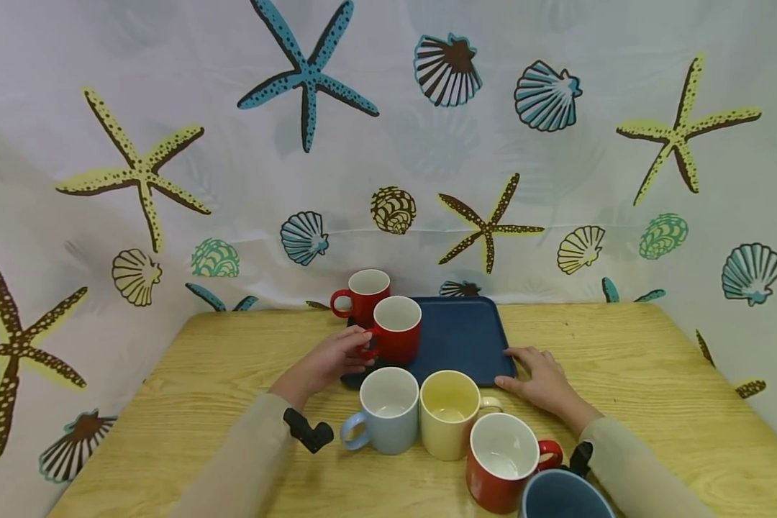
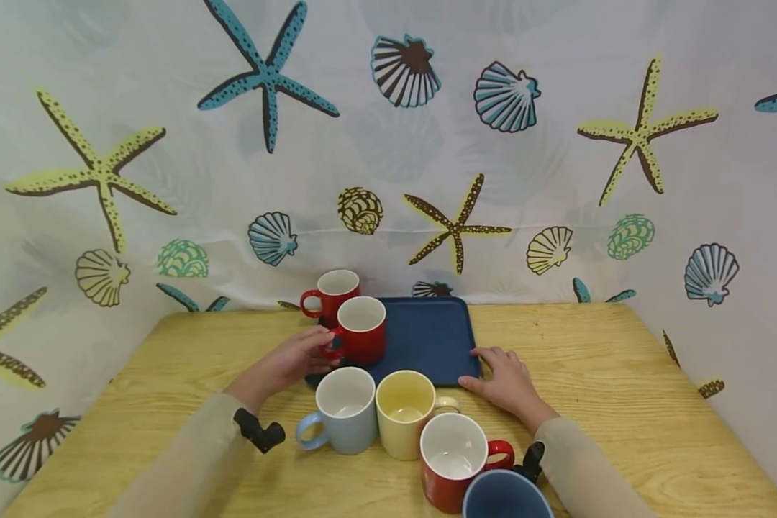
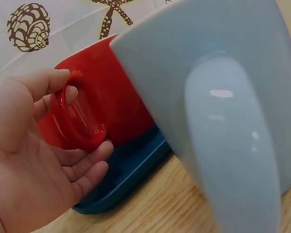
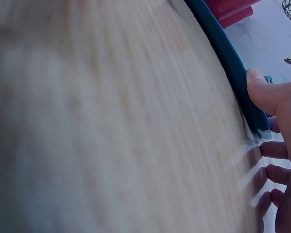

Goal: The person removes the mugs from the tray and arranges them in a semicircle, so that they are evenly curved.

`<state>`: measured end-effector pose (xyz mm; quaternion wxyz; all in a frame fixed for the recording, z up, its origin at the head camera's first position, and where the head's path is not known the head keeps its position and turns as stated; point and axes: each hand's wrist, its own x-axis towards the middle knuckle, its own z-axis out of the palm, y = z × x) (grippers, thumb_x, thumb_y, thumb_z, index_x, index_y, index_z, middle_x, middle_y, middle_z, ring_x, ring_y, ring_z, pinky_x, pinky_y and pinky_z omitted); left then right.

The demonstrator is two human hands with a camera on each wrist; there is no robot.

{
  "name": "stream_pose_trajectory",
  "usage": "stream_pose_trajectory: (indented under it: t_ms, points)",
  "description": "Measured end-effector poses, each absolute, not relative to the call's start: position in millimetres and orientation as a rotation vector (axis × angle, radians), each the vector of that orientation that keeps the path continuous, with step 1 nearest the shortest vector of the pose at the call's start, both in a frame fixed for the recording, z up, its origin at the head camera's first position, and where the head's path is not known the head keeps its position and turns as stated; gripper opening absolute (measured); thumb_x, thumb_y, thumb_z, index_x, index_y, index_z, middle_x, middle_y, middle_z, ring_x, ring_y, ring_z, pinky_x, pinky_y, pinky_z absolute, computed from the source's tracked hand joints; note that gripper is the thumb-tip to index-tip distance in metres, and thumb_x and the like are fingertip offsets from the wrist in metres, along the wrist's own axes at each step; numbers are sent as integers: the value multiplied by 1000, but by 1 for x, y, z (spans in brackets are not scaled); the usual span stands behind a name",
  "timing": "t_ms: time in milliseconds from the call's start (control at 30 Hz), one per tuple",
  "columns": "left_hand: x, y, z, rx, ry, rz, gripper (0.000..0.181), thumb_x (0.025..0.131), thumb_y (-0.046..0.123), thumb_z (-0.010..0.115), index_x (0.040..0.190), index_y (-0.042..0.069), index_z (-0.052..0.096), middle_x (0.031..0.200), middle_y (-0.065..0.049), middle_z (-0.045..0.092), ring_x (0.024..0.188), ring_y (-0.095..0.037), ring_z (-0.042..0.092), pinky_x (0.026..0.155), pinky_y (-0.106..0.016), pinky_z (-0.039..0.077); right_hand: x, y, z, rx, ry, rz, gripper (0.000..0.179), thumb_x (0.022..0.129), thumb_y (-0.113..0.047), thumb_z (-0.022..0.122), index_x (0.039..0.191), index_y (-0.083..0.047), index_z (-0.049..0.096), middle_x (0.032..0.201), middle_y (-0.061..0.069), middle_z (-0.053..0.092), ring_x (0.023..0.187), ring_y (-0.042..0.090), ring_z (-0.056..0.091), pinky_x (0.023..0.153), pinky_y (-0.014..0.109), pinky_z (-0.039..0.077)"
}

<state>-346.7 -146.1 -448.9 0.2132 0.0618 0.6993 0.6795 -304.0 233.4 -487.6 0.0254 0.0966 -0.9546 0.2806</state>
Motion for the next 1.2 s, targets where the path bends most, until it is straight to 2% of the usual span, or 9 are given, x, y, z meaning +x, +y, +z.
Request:
stream_pose_trajectory:
  t_ms: [100,367,567,800,1000,1200]
  points:
    - [-344,-150,-448,174,1937,1887,20,96,33,51,89,14,50,95,-9,51,101,-31,58,88,-38,44,-303,233,-486,308,-2957,865,71,80,-55,64,132,-10,50,133,19,46,119,38,36,97,60,27]
    - [-334,-155,-442,139,1909,1909,28,95,36,52,98,8,50,101,-9,54,99,-31,60,88,-38,44,-302,233,-484,318,-2956,863,69,81,-54,64,132,-10,50,131,19,47,117,37,37,97,59,26]
    - [-328,-164,-441,95,1907,1933,26,95,35,53,101,10,51,101,-10,56,94,-29,60,86,-36,44,-302,233,-485,324,-2954,864,70,80,-56,63,132,-10,50,131,19,47,117,37,37,97,59,26]
    - [-321,-176,-440,121,1905,1958,37,95,33,52,114,1,48,107,-11,57,90,-28,60,82,-35,45,-303,233,-488,314,-2955,868,69,80,-54,64,132,-11,50,130,17,49,115,36,38,97,58,27]
    - [-314,-185,-438,159,1883,1998,20,96,31,51,96,11,53,100,-10,52,94,-33,59,90,-45,41,-304,233,-488,325,-2942,863,70,80,-55,64,132,-11,50,128,18,50,114,36,39,96,58,28]
    - [-309,-191,-437,200,1889,2021,18,97,28,49,90,13,54,95,-7,54,95,-34,58,94,-47,39,-304,232,-488,318,-2946,866,72,79,-57,63,132,-11,50,129,18,49,115,36,38,96,58,28]
